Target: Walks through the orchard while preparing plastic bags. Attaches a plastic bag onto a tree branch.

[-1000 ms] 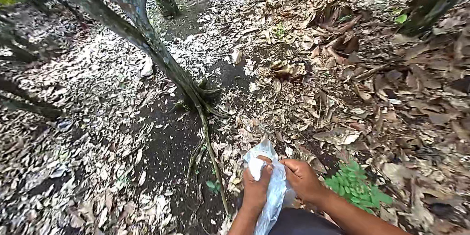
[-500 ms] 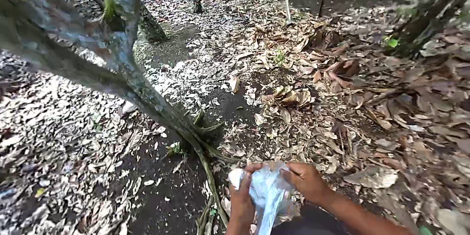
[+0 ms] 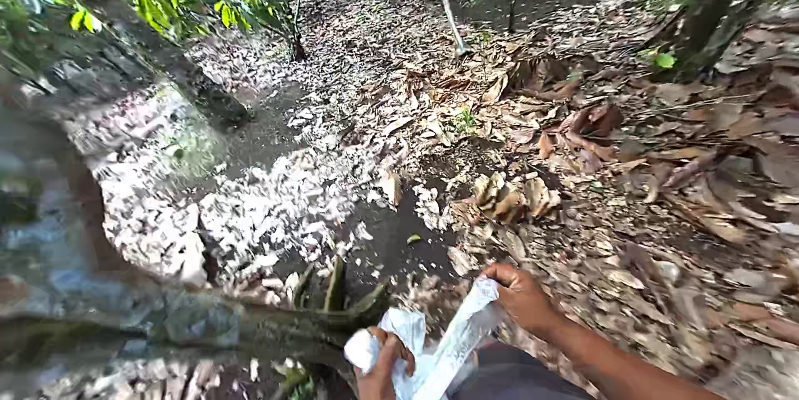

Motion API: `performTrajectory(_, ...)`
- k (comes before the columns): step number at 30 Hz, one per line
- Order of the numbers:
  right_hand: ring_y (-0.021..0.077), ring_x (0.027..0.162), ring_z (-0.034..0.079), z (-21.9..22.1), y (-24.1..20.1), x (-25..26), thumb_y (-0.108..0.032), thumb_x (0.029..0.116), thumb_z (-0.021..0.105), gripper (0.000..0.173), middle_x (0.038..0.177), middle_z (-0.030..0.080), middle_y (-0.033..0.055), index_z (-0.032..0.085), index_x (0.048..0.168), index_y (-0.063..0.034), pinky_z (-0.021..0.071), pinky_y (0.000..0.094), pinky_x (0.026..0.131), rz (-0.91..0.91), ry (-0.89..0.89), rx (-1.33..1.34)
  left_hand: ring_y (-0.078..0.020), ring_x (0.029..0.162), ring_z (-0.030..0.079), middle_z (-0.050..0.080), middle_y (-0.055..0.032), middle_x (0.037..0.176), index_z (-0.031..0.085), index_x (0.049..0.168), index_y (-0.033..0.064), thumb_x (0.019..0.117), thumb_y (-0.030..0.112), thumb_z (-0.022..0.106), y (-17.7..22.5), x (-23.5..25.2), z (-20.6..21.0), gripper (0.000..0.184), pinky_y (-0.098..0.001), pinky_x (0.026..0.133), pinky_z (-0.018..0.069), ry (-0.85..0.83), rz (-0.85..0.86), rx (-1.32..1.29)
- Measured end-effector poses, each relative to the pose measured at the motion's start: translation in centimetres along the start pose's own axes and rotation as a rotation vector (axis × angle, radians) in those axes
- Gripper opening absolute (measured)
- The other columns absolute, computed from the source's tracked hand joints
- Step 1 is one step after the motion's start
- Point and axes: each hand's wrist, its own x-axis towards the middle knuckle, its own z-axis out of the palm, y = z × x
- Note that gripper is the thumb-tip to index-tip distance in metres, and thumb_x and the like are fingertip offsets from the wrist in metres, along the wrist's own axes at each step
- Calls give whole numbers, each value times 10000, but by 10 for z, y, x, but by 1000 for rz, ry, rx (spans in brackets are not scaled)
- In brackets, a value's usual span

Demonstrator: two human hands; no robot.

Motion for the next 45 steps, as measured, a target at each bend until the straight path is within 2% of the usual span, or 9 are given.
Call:
performTrajectory(5,121,907,709,38,-37,180,-188,1032,556,239,1000,745,62,733,1104,-43,599,368,865,-20,-334,-128,-39,805,680,725,26,895,675,1022,28,831,-17,692,23,168,10,197,-222,748,587,32,194,357)
performTrajectory(10,95,825,689,86,-47,313,-213,1072,531,259,920,721,61,701,1086,-18,595,311,782,-163,-627,-59,-105,917,707,754,-37,1017,727,1067,54,909,97,724,33,307,4,164,-271,843,591,-39,248,268)
performTrajectory(17,143,937,696,154,-5,518,-161,1076,502,265,990,727,111,702,1101,12,573,340,882,-349,-755,-103,-102,928,705,754,-39,1036,716,1105,39,959,88,665,-14,557,-46,162,-280,866,587,-97,160,152)
performTrajectory(23,182,947,701,196,-42,711,-135,1070,469,292,999,729,144,702,1098,38,567,379,886,-327,-1003,-84,-145,850,702,736,-101,997,680,1149,-25,967,74,654,-13,800,-61,209,-328,783,607,-46,-62,118)
performTrajectory(29,72,940,691,178,-39,872,-288,1089,496,341,1005,739,49,718,1079,-29,585,291,861,-349,-500,-60,-120,909,701,750,-76,1022,719,1108,15,943,231,723,55,960,8,272,-302,862,583,-455,52,-17)
performTrajectory(32,175,1152,698,157,-12,959,-325,1084,517,357,1216,742,86,722,1104,-34,581,391,1021,-365,-221,-20,-145,969,703,742,-117,1069,701,1154,-21,1008,235,641,49,1045,31,301,-322,899,579,-644,222,-87)
performTrajectory(35,105,995,723,134,22,1055,-335,1091,501,356,1068,762,45,712,1046,-52,614,317,899,-462,-84,-84,-131,1051,688,733,-86,1145,703,1188,-7,985,142,665,32,1136,54,255,-315,964,563,-659,372,56)
performTrajectory(38,78,909,729,110,52,1161,-330,1101,467,393,983,768,46,715,1020,-36,622,301,837,-509,-24,-160,49,1065,644,730,131,1130,726,1169,169,1001,199,648,35,1222,95,187,-186,969,525,-547,419,190)
performTrajectory(45,70,686,655,68,37,1376,-317,1097,456,400,724,669,16,681,881,-67,570,286,639,-497,-34,-308,-103,1011,661,715,-25,1069,719,1078,67,973,174,682,30,1433,147,155,-289,915,555,-516,409,93)
